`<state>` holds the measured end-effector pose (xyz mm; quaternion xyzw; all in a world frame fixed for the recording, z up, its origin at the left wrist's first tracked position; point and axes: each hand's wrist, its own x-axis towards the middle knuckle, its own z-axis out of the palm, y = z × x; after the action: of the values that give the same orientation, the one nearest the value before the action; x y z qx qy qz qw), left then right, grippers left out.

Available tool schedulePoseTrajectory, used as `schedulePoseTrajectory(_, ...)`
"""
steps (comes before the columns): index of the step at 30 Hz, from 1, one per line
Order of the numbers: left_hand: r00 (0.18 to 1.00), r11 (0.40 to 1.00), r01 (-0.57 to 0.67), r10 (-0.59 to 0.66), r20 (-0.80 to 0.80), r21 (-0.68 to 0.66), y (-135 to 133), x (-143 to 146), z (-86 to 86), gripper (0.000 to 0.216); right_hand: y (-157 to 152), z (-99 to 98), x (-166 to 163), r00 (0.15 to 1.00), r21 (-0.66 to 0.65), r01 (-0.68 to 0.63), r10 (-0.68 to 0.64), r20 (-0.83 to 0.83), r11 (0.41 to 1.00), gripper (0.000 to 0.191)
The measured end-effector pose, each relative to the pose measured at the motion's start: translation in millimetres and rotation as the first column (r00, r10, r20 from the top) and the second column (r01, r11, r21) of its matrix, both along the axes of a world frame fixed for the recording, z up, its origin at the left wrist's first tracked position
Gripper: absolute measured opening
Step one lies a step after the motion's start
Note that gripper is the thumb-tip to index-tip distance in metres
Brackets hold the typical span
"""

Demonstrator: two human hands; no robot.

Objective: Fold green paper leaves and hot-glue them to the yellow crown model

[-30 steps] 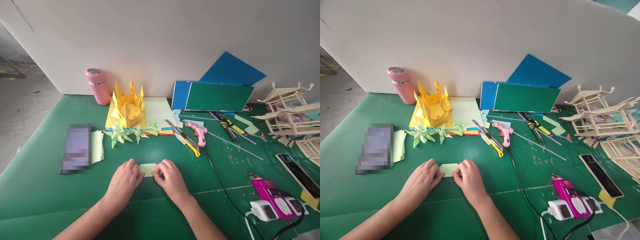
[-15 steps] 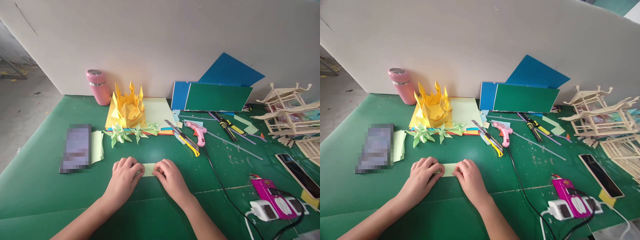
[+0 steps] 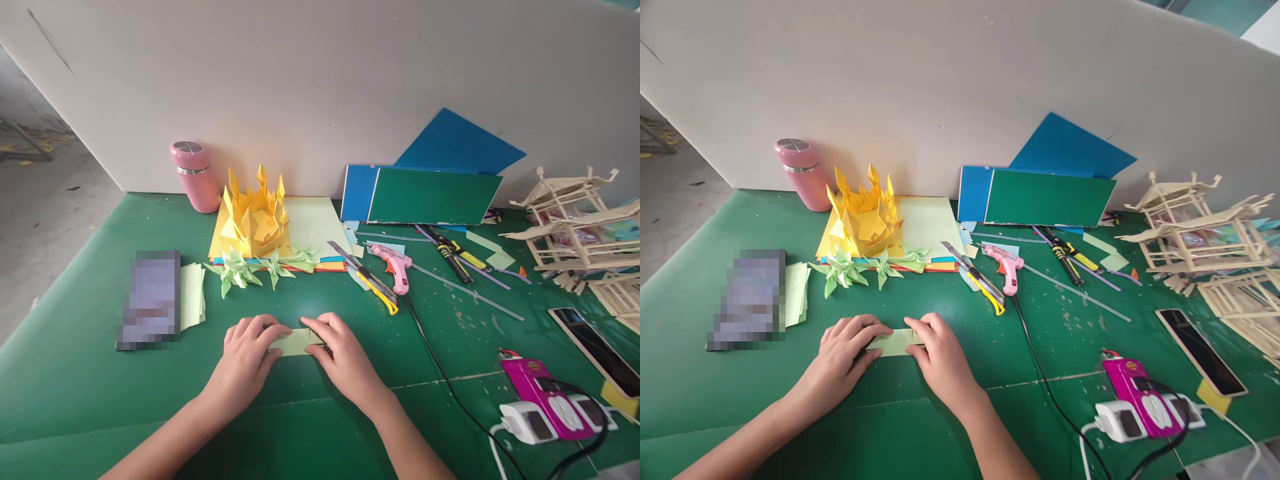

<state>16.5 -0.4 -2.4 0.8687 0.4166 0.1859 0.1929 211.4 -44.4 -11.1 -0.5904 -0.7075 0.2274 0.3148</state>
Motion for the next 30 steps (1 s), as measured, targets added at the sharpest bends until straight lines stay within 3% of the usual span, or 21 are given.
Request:
schedulePoseTrajectory(9, 0.993, 0.993, 0.115, -0.115, 0.021, -0.004, 2, 0, -2.8, 0.022, 8, 12.7, 0, 0.999, -0.132, -0.019, 0.012, -0.053, 0.991, 0.031)
schedulePoseTrajectory(16, 0.995, 0.996, 0.085, -0.085, 0.044, -0.011, 2, 3, 0.5, 0.022, 18, 11.6, -7, 0.998, -0.144, 0.004, -0.013, -0.058, 0.990, 0.020)
schedulePoseTrajectory(22, 0.996, 0.998, 0.044, -0.046, 0.072, 0.035, 3, 7, -2.9, 0.016, 17, 1.3, -8, 0.998, -0.074, 0.030, -0.034, -0.056, 0.997, 0.015)
schedulePoseTrajectory(30, 0.988, 0.993, 0.081, -0.091, 0.121, 0.090, 5, 8, -1.4, 0.026, 14, -8.0, -9, 0.997, 0.102, 0.050, -0.043, -0.065, 0.994, 0.011)
